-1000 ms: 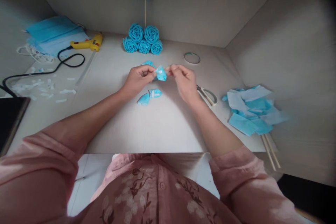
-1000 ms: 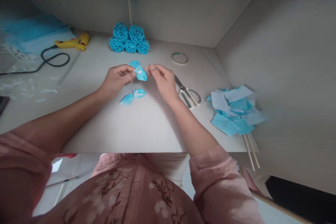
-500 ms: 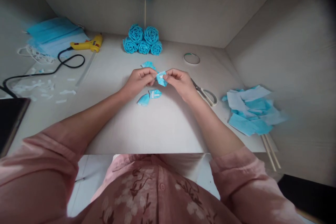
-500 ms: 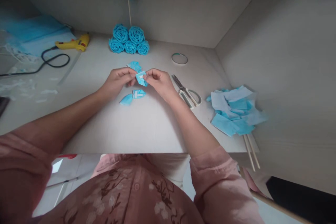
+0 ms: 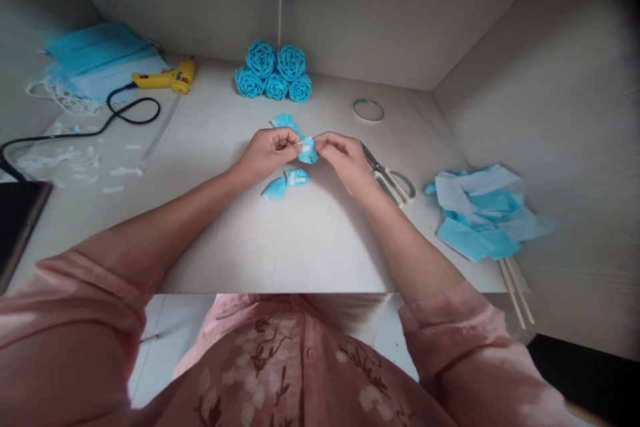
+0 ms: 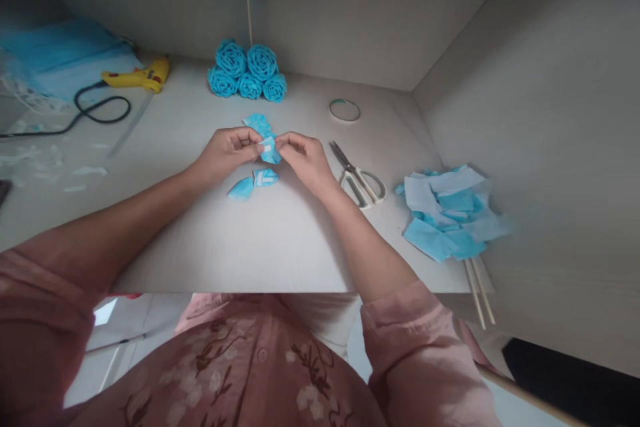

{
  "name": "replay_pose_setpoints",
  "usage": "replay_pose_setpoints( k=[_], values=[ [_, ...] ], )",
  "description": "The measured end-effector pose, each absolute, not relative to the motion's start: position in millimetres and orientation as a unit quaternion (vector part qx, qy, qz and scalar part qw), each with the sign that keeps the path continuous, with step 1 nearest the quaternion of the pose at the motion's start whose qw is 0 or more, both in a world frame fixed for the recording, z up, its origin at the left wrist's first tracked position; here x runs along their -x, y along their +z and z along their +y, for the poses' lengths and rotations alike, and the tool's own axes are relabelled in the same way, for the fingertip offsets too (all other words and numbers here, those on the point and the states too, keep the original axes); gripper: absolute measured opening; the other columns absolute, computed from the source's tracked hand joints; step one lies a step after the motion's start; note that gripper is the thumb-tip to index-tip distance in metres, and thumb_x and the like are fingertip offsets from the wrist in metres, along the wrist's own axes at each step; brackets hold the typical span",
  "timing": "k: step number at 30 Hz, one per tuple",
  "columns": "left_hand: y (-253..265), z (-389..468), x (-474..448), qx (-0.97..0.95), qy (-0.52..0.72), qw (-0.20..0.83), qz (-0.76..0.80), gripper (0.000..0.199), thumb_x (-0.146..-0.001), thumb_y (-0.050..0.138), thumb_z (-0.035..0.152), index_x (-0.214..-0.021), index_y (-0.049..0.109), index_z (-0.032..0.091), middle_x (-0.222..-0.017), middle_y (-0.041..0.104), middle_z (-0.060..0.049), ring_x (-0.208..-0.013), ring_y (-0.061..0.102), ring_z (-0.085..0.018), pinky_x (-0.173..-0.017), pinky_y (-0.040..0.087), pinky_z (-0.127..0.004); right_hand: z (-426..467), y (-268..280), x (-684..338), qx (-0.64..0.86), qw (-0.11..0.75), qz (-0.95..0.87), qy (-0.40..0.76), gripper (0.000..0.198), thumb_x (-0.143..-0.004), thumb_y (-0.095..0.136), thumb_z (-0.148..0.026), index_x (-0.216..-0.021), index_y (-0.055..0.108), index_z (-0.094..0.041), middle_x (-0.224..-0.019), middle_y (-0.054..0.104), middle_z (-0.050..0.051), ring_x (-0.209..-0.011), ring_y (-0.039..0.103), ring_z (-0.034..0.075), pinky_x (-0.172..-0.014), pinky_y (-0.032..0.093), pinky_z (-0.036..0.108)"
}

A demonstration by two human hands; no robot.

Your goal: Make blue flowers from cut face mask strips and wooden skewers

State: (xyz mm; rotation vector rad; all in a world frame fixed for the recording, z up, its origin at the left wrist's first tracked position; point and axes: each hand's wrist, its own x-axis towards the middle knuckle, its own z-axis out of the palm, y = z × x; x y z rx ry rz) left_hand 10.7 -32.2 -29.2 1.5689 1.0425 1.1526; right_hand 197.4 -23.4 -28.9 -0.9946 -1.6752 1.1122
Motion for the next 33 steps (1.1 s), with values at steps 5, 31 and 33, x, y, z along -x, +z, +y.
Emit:
replay_pose_setpoints(
  k=[5,31,33],
  values=[
    [-29.6,-35.1,-12.5,-0.651,0.450,0.436,0.429,0.013,-0.073,0.068,0.029,-0.071,0.063,0.017,-0.064,0.059,0.001,-0.059,0.050,-0.010,-0.057,0.040,-0.022,-24.7,-26.5,-198.6,0.373,0.439,-0.675,0.461,0.033,-0.083,0.070,-0.045,-0.107,0.066,-0.023,-0.090,0.068,0.001,-0.085,0.064,0.015,-0.082,0.051,0.030],
    [-27.7,-31.6,-12.0,-0.627,0.468,0.463,0.417,0.010,-0.082,0.065,0.027,-0.079,0.062,0.018,-0.058,0.050,0.004,-0.052,0.043,-0.009,-0.052,0.034,-0.023,-19.6,-32.3,-196.0,0.389,0.454,-0.633,0.492,0.019,-0.075,0.070,-0.038,-0.072,0.065,-0.020,-0.071,0.060,-0.003,-0.070,0.051,0.012,-0.073,0.043,0.028],
    [-26.6,-31.4,-10.8,-0.617,0.477,0.464,0.420,0.006,-0.083,0.062,0.024,-0.084,0.064,0.018,-0.057,0.050,0.004,-0.052,0.043,-0.009,-0.052,0.035,-0.023,-19.1,-32.2,-195.9,0.393,0.461,-0.628,0.489,0.017,-0.076,0.070,-0.037,-0.072,0.065,-0.021,-0.071,0.061,-0.003,-0.070,0.052,0.012,-0.073,0.044,0.028]
  ],
)
